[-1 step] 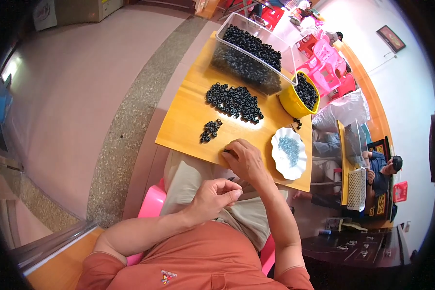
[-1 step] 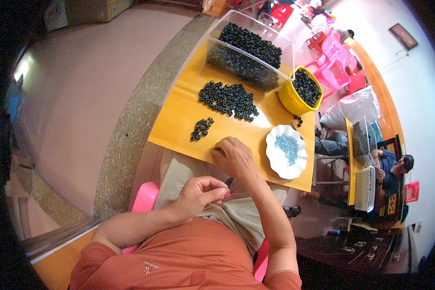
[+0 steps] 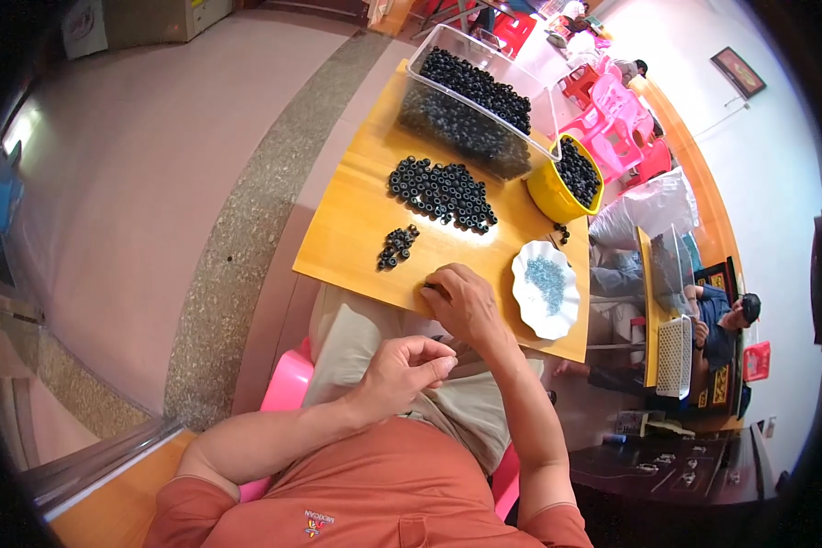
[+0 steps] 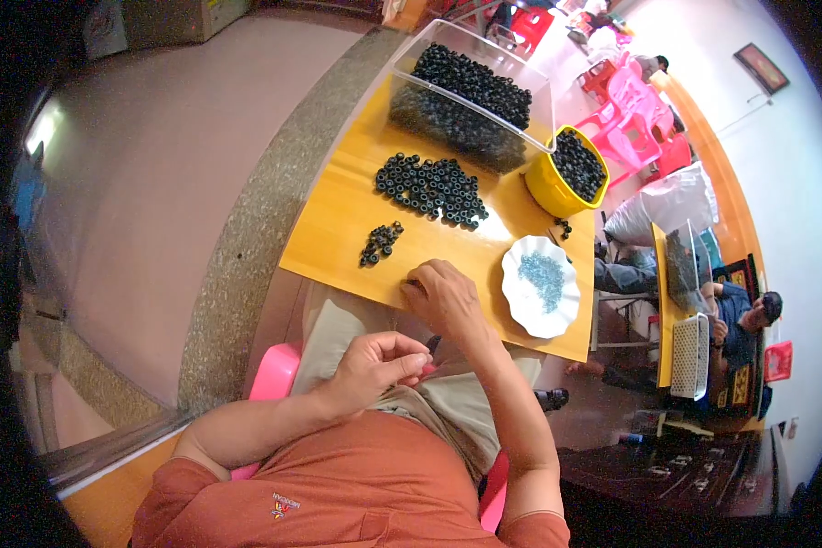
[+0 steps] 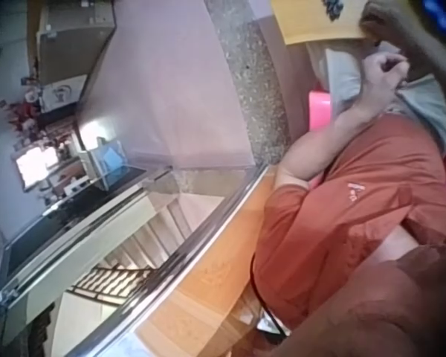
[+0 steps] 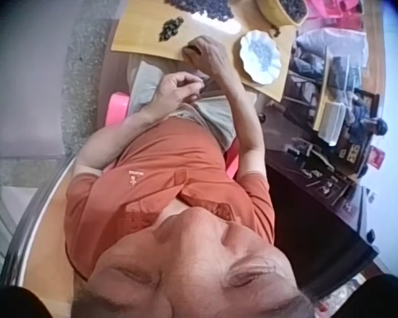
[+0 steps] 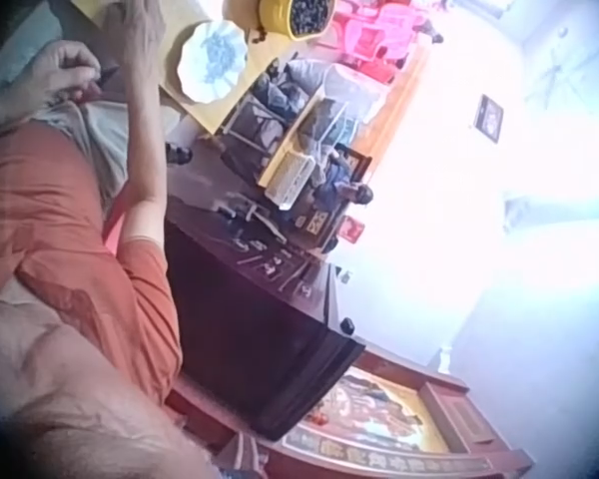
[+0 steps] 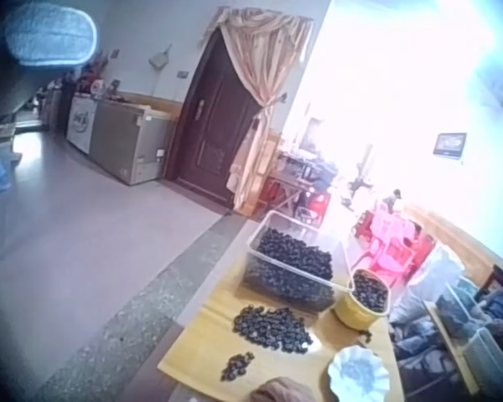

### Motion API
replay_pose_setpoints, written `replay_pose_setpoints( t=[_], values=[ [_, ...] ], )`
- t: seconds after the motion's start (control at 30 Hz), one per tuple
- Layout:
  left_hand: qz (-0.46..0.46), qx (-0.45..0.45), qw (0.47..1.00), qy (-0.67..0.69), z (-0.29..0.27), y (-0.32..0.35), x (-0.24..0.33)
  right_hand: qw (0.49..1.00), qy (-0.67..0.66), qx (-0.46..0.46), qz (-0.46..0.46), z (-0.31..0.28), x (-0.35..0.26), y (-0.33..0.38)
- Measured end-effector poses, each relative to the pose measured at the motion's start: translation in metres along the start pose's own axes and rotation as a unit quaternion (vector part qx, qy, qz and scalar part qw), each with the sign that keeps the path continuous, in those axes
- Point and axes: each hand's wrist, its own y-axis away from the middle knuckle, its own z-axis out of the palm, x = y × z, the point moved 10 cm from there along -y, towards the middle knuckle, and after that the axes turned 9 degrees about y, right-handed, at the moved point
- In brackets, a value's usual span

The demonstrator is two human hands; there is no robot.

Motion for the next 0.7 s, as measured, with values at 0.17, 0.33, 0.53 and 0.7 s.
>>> replay_pose_setpoints(
  t=[0.17,0.33,0.53,0.7],
  values=[
    [0.043,0.073,0.996,0.03,-0.015,0.0,0.01,0.975,-0.191,-0.005,0.118,-0.008,0.016,0.023],
    [0.079,0.089,0.991,0.062,-0.019,0.0,0.023,0.964,-0.256,0.029,0.065,-0.035,-0.019,0.048],
    [0.032,0.036,0.996,0.081,-0.008,-0.001,0.013,0.974,-0.216,0.067,-0.004,-0.051,-0.035,0.062],
    [0.021,0.037,0.996,0.076,-0.008,0.001,0.01,0.969,-0.236,0.057,0.035,-0.048,-0.032,0.071]
  ],
)
